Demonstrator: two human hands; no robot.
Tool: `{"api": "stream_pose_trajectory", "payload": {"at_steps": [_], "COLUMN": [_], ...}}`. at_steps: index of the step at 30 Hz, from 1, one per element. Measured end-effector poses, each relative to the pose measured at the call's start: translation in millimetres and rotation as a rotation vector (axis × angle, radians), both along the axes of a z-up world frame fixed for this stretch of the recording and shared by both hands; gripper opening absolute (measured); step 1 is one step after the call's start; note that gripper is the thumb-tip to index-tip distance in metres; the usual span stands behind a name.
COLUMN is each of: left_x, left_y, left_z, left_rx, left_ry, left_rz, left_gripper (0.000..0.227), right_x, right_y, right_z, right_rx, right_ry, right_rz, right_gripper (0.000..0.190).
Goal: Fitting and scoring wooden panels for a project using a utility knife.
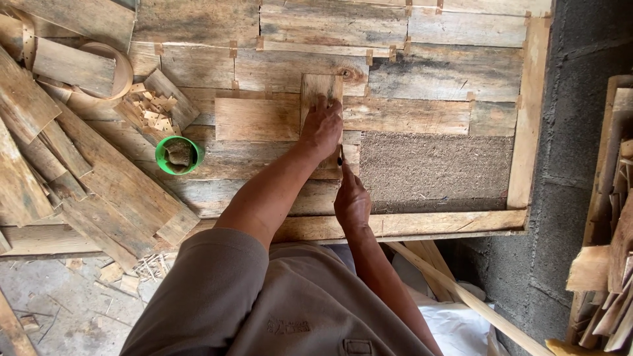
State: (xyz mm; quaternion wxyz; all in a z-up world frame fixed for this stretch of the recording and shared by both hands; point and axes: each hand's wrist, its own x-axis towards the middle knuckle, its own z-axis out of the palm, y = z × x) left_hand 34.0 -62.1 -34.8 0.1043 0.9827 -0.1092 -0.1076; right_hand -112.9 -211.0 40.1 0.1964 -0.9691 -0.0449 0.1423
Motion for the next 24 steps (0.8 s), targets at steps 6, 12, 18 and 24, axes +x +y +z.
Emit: {"api": "stream_pose_trajectory", "payload": {"at_steps": [6,12,18,24], "left_x": [-1,-1,-2,-6], "left_y": [13,10,15,15], "left_z": [115,57,96,79], "left_rx": [0.108,0.259,0.065,0.022], "left_ry": [0.308,0.23,0.256,0.199], "left_rz": [-0.105,-0.192,-0.074,-0.084], "left_gripper": [0.03,0.062,0.088,0.056], "right_x": [17,83,117,116], "right_y": [-6,21,29,28], "right_z": [9,33,14,8], "right_rx": [0.066,0.162,0.175,0.137], "right_ry": [-0.026,-0.034,0.02,0.023], "right_rz": [-0.011,-0.075,-0.11,-0.072], "right_gripper": [0.04,0.039,0.039,0.038]}}
